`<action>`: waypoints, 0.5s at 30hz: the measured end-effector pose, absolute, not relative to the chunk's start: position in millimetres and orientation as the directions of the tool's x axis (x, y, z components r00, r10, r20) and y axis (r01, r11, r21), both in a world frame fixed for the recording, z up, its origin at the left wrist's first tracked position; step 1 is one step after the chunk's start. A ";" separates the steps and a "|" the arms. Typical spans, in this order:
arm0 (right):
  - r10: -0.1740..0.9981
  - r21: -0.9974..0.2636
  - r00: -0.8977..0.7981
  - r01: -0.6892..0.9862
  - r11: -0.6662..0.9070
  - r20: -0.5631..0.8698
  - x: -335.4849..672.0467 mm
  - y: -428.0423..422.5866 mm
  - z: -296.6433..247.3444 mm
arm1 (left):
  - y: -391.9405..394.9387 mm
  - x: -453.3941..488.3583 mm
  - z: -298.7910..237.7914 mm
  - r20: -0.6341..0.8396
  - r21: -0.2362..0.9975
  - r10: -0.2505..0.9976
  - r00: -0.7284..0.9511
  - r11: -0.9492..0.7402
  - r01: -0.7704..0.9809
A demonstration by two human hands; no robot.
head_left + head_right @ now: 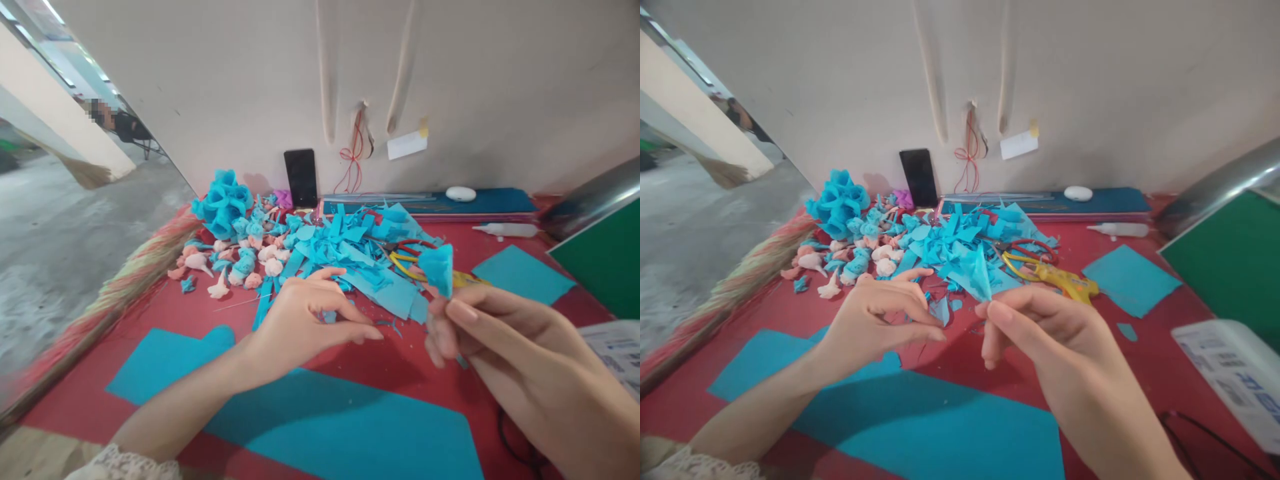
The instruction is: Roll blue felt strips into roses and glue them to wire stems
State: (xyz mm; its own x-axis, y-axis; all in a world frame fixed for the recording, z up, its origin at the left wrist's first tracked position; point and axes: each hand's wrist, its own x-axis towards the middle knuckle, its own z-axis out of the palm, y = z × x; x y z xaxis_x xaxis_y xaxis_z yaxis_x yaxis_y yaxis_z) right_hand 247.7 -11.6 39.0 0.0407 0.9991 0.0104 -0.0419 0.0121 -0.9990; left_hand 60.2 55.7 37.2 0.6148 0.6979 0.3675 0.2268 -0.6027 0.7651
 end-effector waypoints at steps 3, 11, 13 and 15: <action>1.000 -0.989 0.024 -0.145 -0.005 -0.008 244.9 -10.7 45.9 | 59.5 60.6 33.8 0.375 0.717 0.692 0.617 -0.638 0.280; 0.999 -0.962 0.033 -0.270 0.030 0.022 241.3 -8.1 50.8 | 66.0 60.6 19.2 0.344 0.583 0.611 0.713 -0.734 0.348; 1.000 -0.963 0.030 -0.268 0.015 0.007 240.5 -8.4 53.1 | 64.2 60.7 19.2 0.348 0.572 0.610 0.712 -0.740 0.354; 1.000 -0.962 0.013 -0.274 0.005 0.001 239.6 -8.8 54.0 | 62.2 60.8 20.7 0.356 0.575 0.615 0.704 -0.738 0.354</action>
